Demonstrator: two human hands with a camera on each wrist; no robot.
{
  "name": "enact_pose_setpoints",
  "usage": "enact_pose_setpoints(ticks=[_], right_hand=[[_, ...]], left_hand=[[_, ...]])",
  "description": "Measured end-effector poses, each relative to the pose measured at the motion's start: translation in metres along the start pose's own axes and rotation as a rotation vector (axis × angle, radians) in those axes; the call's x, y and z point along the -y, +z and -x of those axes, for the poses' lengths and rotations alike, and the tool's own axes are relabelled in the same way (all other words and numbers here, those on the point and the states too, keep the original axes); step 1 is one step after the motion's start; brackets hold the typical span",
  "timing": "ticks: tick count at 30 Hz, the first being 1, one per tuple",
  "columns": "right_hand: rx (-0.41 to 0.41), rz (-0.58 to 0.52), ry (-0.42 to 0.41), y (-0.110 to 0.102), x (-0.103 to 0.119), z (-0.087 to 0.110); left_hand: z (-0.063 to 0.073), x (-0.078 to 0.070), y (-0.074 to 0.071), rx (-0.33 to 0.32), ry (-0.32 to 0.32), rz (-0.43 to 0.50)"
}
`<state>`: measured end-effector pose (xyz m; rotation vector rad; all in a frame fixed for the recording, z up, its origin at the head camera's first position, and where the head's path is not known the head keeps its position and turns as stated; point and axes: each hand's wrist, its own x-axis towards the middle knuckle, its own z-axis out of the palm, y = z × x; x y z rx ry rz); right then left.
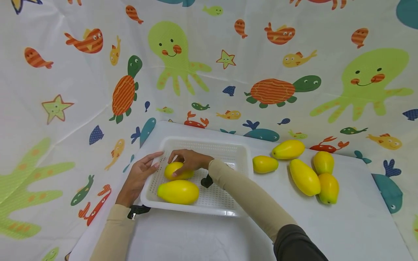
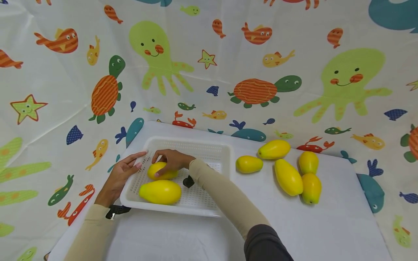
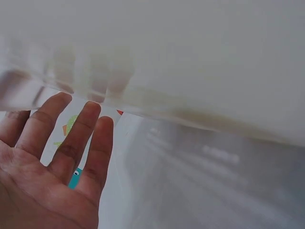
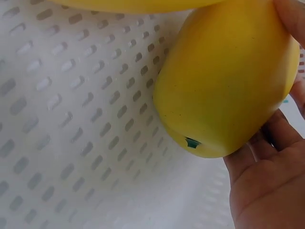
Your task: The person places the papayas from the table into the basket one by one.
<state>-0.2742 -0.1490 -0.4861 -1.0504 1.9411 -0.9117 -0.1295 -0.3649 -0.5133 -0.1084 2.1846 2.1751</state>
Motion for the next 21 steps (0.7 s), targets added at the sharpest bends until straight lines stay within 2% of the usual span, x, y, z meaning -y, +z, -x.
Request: enact_pose_setpoints(ticks=[7, 13, 21], right_hand=[[0.005, 0.003, -0.007, 0.0008, 0.0021, -0.0019], [0.018, 0.012, 0.004, 0.0034, 0.0023, -0.0015], [-0.007, 0.056, 0.016, 0.0054, 0.0044, 0.0011]], left_hand=[[-0.0012, -0.0015, 0.0014, -0.011, 0.002, -0.027], [-0.0009, 0.0001, 0.0008, -0.020, -0.023, -0.044], [-0.0014, 0.0029, -0.0007, -0.019, -0.012, -0.050]])
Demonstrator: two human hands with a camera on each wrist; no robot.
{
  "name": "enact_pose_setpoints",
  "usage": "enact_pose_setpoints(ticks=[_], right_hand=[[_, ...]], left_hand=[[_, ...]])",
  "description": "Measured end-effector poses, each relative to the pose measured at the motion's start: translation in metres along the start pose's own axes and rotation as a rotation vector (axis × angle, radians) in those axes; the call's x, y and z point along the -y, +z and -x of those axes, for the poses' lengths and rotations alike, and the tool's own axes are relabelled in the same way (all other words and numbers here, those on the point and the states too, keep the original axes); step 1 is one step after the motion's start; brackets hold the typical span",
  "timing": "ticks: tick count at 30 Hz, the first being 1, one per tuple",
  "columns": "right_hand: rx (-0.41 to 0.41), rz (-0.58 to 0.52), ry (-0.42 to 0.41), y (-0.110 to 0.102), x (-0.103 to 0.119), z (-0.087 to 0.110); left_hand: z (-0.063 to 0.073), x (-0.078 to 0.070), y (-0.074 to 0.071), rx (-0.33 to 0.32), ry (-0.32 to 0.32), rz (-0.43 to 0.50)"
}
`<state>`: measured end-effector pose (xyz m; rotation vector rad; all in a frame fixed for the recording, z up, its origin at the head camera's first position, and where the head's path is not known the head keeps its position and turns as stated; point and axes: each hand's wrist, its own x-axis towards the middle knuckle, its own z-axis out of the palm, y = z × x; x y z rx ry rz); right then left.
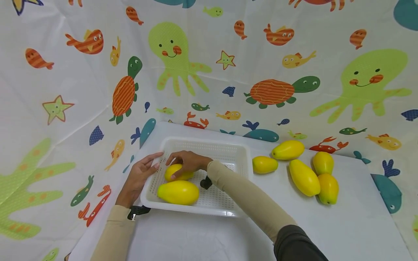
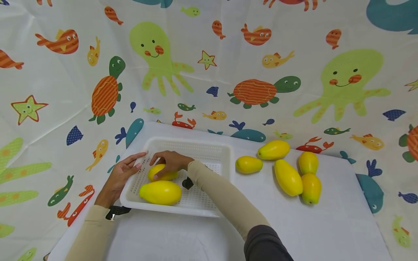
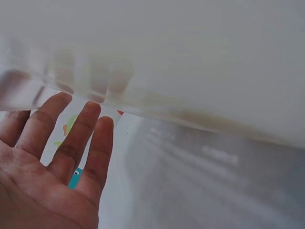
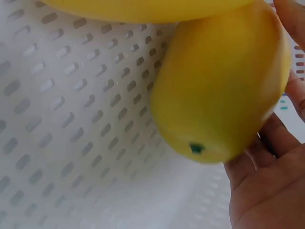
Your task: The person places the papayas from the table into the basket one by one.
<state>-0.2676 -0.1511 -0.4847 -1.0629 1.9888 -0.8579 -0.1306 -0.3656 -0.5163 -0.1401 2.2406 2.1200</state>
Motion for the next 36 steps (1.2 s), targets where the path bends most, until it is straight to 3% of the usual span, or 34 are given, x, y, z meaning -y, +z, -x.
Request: enact_pose_setpoints(ticks=[6, 10, 20, 36], right_hand=[[-0.036, 0.019, -0.001, -0.009, 0.002, 0.008], [-0.044, 0.025, -0.043, -0.020, 0.002, 0.018], [-0.100, -0.046, -0.101, -0.051, -0.002, 0.054], [-0.299, -0.100, -0.150, -0.102, -0.018, 0.112]], left_hand=[[0.001, -0.001, 0.001, 0.004, -0.002, 0.010], [0.002, -0.003, 0.001, 0.016, 0.005, 0.023], [0.001, -0.002, 0.002, 0.028, 0.025, 0.038], [0.003, -0.003, 0.003, 0.020, 0.027, 0.022]])
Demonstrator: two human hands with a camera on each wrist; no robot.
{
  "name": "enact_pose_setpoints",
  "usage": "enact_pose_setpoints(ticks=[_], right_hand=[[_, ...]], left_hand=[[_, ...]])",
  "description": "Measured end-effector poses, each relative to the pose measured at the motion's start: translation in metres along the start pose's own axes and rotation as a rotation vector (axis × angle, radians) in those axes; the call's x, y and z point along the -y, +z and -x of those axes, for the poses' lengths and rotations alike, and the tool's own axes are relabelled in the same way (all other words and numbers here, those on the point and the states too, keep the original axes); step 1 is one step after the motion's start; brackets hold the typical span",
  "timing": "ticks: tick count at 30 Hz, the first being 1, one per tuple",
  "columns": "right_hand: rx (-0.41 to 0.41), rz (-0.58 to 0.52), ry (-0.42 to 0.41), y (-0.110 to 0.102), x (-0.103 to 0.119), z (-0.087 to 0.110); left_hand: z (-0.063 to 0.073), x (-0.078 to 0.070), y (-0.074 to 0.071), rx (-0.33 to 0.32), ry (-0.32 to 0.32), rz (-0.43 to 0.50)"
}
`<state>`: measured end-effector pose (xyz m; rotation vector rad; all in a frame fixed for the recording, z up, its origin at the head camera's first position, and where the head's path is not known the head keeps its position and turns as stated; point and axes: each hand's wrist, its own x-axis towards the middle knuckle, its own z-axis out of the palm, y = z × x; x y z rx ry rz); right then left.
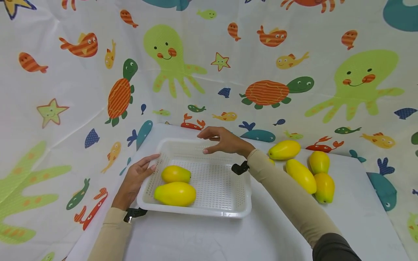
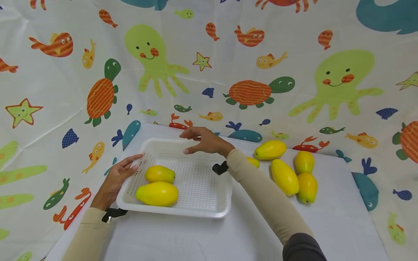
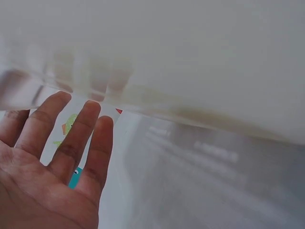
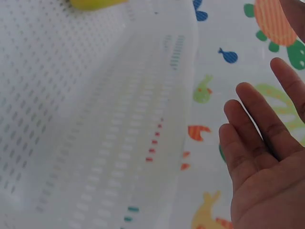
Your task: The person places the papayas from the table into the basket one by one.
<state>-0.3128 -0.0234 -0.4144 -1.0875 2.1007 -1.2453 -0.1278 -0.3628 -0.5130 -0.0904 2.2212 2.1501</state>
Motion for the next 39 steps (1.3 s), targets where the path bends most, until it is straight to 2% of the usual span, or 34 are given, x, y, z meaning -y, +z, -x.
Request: enact_pose_setpoints(ticks=[9, 14, 20, 28, 39], right_hand=[[-0.092, -0.041, 0.012, -0.033, -0.005, 0.025], [-0.128, -0.063, 0.006, -0.050, -0.014, 0.041], [-0.163, -0.083, 0.036, -0.065, -0.027, 0.063], [-0.203, -0.139, 0.094, -0.075, -0.049, 0.084], [-0.215, -0.153, 0.142, -0.075, -0.069, 0.109]], left_hand=[[0.001, 0.001, -0.003, -0.008, -0.006, -0.009], [0.001, 0.001, -0.003, -0.001, -0.007, -0.002], [0.000, 0.001, -0.002, -0.003, -0.023, 0.005], [-0.001, 0.002, -0.002, 0.004, -0.008, -0.012], [-0.001, 0.001, -0.001, -0.012, -0.010, -0.030]])
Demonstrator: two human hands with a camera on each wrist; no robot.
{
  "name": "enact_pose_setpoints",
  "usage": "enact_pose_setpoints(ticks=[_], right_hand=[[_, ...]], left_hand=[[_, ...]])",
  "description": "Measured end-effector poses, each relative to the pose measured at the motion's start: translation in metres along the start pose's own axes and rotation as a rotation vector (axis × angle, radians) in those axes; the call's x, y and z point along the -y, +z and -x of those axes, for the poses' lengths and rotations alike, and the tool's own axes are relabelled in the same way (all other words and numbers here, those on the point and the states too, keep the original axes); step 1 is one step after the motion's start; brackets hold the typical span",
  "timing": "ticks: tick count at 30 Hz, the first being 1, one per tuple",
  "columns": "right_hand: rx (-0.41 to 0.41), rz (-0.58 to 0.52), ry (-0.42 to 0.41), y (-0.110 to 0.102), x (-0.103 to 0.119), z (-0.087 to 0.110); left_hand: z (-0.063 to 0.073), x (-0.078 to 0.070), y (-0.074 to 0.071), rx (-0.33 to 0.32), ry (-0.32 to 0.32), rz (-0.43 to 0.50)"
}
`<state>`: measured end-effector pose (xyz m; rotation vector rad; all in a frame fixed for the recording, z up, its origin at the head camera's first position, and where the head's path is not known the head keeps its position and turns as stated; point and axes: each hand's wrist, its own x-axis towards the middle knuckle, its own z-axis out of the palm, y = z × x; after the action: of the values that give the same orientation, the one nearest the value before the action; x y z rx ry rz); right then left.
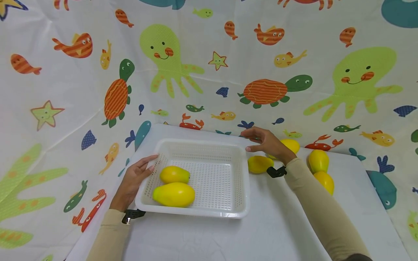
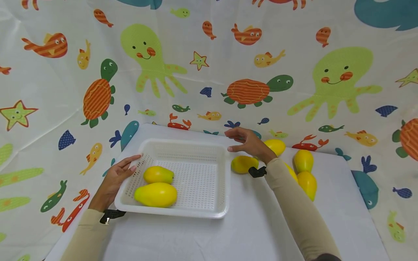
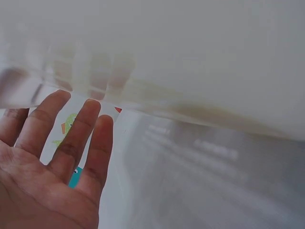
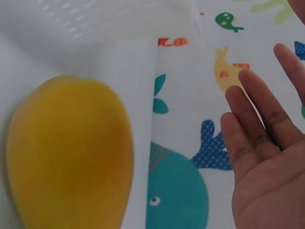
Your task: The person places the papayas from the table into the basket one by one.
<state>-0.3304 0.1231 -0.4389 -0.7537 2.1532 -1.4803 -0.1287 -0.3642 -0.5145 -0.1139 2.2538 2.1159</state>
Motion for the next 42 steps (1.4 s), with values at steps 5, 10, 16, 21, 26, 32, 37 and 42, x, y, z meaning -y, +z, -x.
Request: enact_pose_setpoints(ticks=[5, 10, 16, 21, 26, 32, 37, 42], right_hand=[[-0.016, 0.031, 0.034, -0.004, -0.013, 0.009], [-0.031, 0.048, 0.093, -0.006, -0.026, 0.017], [-0.042, 0.051, 0.119, -0.005, -0.037, 0.025], [-0.030, 0.055, 0.113, -0.003, -0.048, 0.029], [-0.018, 0.068, 0.115, -0.001, -0.056, 0.033], [-0.009, 0.073, 0.176, 0.003, -0.061, 0.039], [0.005, 0.091, 0.243, 0.005, -0.067, 0.043], [0.002, 0.117, 0.300, 0.008, -0.074, 0.048]], left_hand=[[0.001, 0.000, 0.000, -0.003, -0.007, 0.001], [0.001, 0.000, 0.000, -0.008, -0.010, 0.001], [0.001, 0.000, 0.001, 0.001, -0.013, 0.011], [0.001, 0.001, 0.000, -0.006, -0.026, -0.008], [0.001, 0.001, 0.000, -0.002, -0.019, 0.000], [0.001, 0.002, 0.000, 0.004, -0.011, 0.021], [0.001, 0.002, 0.000, 0.012, -0.011, 0.040], [0.001, 0.001, 0.000, 0.017, -0.010, 0.044]])
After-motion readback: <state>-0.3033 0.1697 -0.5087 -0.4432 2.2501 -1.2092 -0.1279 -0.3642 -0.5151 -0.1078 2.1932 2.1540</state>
